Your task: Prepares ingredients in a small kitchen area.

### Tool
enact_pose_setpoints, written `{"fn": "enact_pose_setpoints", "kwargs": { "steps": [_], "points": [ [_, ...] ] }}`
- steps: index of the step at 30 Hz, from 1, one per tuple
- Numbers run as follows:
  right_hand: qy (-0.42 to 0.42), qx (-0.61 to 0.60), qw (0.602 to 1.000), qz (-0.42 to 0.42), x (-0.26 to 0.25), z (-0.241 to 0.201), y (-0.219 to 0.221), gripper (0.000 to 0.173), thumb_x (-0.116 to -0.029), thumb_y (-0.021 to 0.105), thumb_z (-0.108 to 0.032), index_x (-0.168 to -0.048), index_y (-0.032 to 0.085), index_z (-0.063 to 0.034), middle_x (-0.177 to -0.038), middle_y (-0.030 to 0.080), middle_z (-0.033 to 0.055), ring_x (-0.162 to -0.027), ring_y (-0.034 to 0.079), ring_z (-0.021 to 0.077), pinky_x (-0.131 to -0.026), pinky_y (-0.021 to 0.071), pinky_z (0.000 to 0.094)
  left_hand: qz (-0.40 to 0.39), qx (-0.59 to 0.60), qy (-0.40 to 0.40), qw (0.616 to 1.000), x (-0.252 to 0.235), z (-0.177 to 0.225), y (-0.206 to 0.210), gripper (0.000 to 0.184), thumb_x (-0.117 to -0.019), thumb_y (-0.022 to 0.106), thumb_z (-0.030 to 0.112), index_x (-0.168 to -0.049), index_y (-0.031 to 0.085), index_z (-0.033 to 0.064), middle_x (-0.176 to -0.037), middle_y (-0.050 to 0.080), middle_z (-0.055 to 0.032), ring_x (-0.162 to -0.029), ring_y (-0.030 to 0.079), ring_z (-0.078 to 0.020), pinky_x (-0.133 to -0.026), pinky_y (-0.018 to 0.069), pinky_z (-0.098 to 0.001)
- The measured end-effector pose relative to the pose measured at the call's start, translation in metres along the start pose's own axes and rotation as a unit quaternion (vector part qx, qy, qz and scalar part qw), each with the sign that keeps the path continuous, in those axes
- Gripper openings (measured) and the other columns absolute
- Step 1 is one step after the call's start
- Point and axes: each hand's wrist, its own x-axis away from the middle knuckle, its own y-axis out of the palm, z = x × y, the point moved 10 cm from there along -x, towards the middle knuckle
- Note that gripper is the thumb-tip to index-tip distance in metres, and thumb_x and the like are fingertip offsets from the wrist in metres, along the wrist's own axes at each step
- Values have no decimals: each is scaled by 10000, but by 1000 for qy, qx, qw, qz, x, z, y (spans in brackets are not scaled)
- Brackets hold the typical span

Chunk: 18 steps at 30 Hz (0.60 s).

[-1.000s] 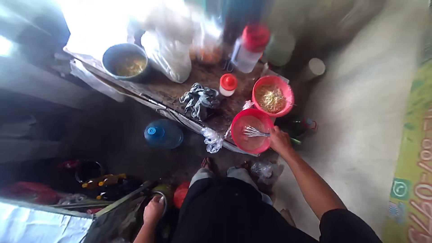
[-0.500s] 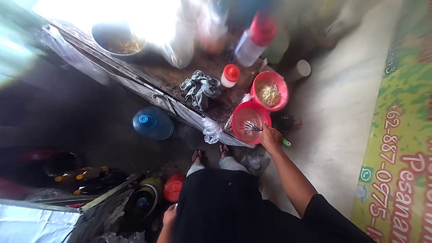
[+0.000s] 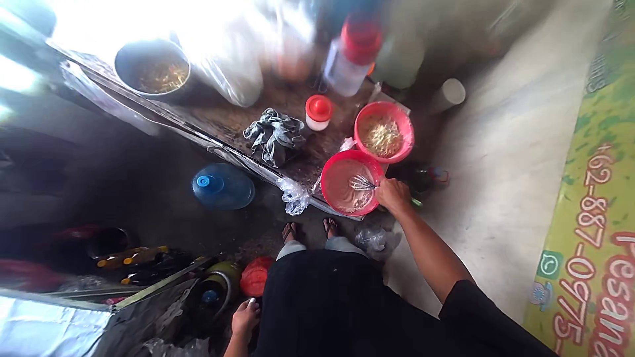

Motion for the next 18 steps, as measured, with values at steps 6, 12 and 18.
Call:
{"fn": "enact_pose_setpoints", "kwargs": {
  "steps": [6,12,18],
  "points": [
    [-62,-5,998,17,-22,10,-9,225,-917,651,-289,-1053,703,-117,-943,733,166,-899,716,383,-713,540,609,5,-4,29,1000,23,-21,59,368,-1080,537,309,-1299,653,37,-1191,700,-220,-1094,679,-361,-961,520,-576],
    [-131,29,991,24,-34,-12,-34,234,-911,633,-276,-1028,695,-83,-952,727,187,-920,709,409,-714,532,618,18,87,-26,996,52,-68,99,397,-1090,510,318,-1362,598,43,-1233,690,-206,-1098,684,-358,-931,541,-571],
    [-216,87,972,11,-37,-57,-45,232,-929,601,-250,-1050,685,-71,-967,723,192,-931,712,407,-710,538,611,63,205,-71,974,91,-103,143,407,-1098,496,322,-1380,573,39,-1282,661,-211,-1153,653,-373,-939,523,-596]
  ]
}}
